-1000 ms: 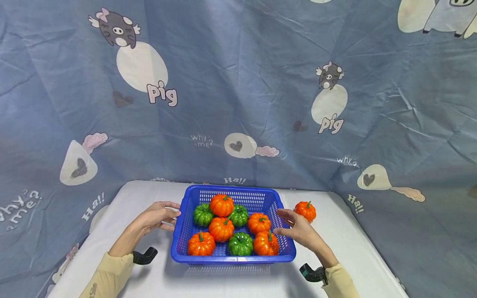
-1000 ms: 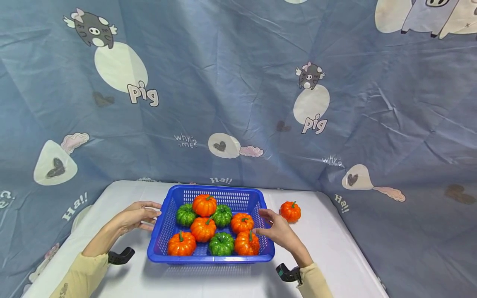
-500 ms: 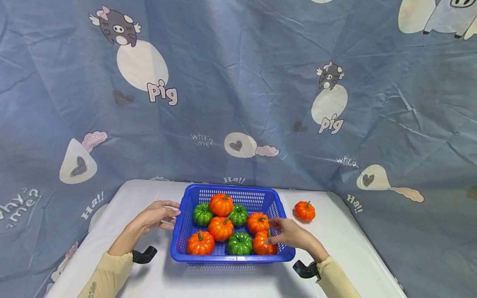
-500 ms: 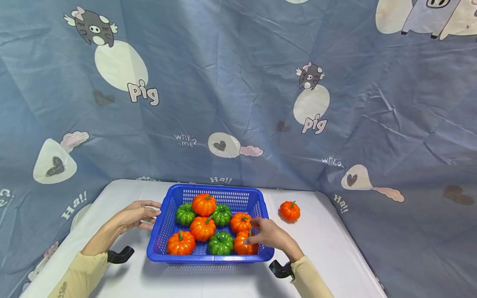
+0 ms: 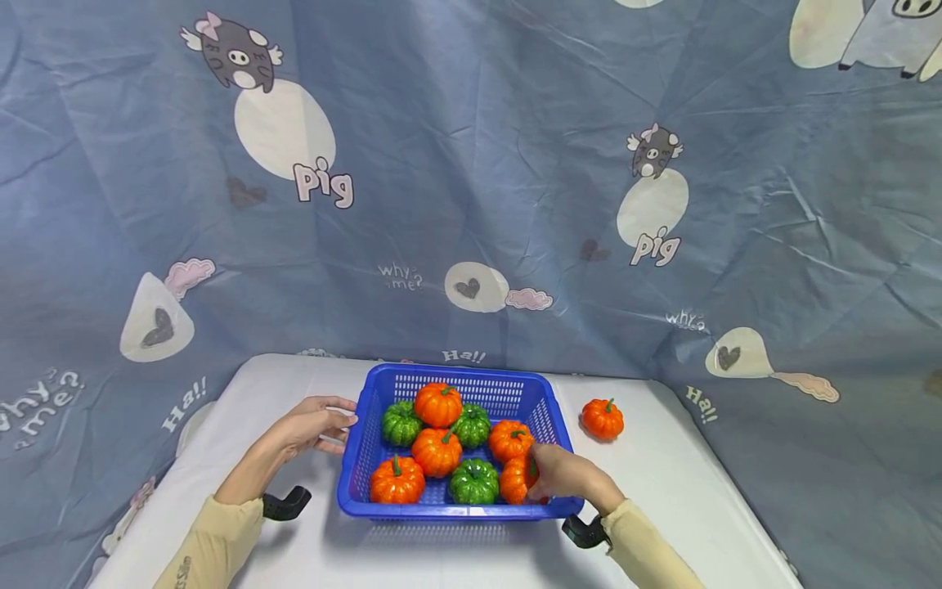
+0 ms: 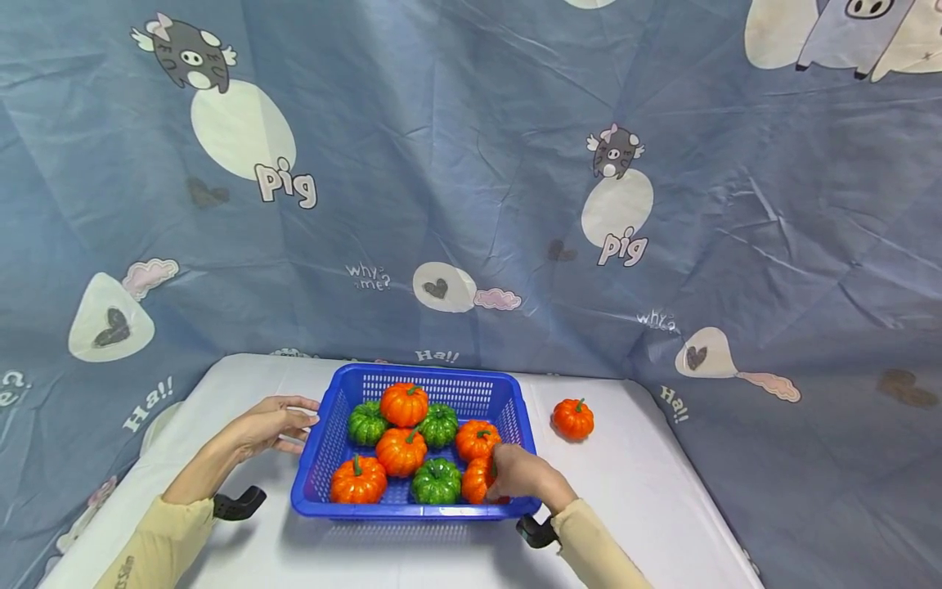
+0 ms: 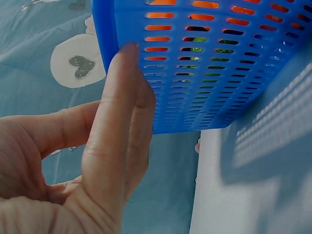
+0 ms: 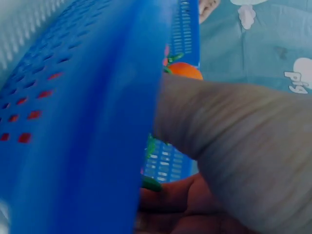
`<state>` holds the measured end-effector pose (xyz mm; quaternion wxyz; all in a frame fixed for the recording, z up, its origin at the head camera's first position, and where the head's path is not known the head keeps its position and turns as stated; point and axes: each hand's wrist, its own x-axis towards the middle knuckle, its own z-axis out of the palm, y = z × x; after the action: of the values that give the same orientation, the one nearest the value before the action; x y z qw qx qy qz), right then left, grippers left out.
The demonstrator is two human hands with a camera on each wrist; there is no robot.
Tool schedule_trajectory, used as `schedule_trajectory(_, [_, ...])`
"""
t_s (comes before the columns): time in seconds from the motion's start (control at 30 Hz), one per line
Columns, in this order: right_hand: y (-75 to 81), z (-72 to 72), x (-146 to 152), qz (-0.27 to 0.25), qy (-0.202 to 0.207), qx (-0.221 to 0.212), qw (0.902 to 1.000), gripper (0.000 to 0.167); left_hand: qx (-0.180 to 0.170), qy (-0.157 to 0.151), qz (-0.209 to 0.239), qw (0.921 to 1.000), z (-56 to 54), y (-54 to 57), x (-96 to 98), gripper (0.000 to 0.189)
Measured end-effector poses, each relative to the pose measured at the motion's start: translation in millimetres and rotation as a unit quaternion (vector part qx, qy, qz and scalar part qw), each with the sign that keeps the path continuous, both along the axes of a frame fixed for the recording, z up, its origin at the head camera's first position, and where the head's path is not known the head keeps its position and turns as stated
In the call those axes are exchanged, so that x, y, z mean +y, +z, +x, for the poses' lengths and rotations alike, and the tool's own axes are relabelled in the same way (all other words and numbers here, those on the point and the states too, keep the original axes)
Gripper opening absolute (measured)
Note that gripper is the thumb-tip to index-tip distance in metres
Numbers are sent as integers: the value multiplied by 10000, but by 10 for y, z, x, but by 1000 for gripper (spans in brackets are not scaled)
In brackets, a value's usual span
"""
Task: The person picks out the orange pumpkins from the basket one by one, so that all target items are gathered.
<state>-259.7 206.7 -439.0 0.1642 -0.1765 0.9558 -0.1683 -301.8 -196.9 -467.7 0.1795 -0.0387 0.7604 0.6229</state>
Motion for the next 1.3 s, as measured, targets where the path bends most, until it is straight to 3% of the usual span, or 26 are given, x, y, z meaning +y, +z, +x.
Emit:
schedule_trajectory(0.27, [-42, 6, -15, -8, 100, 221, 9997, 38, 34, -56, 29, 10000, -10, -9, -5, 46])
schedule_trajectory(0.5, [-77, -29, 58, -693, 56, 279, 9972, 67, 48, -38, 27, 10000, -14, -10, -6, 46])
schedule_trajectory(0.8, [17, 14, 108, -1177, -226, 551, 9913, 74, 28, -46, 58, 10000, 1, 1, -2, 46])
schedule_trajectory(0.97, [140, 30, 215, -1790, -539, 666, 9801, 72, 46, -51, 111, 9999, -9, -6, 5, 45])
schedule_trajectory(1.13, [255, -28, 475, -2610, -985, 681, 9579, 72, 86, -134, 194, 9997, -21, -26, 5, 46])
schedule_trajectory(1.3, [313, -129, 838, -2846, -1389, 800, 9451, 73, 143, -195, 199, 9995, -23, -41, -16, 46])
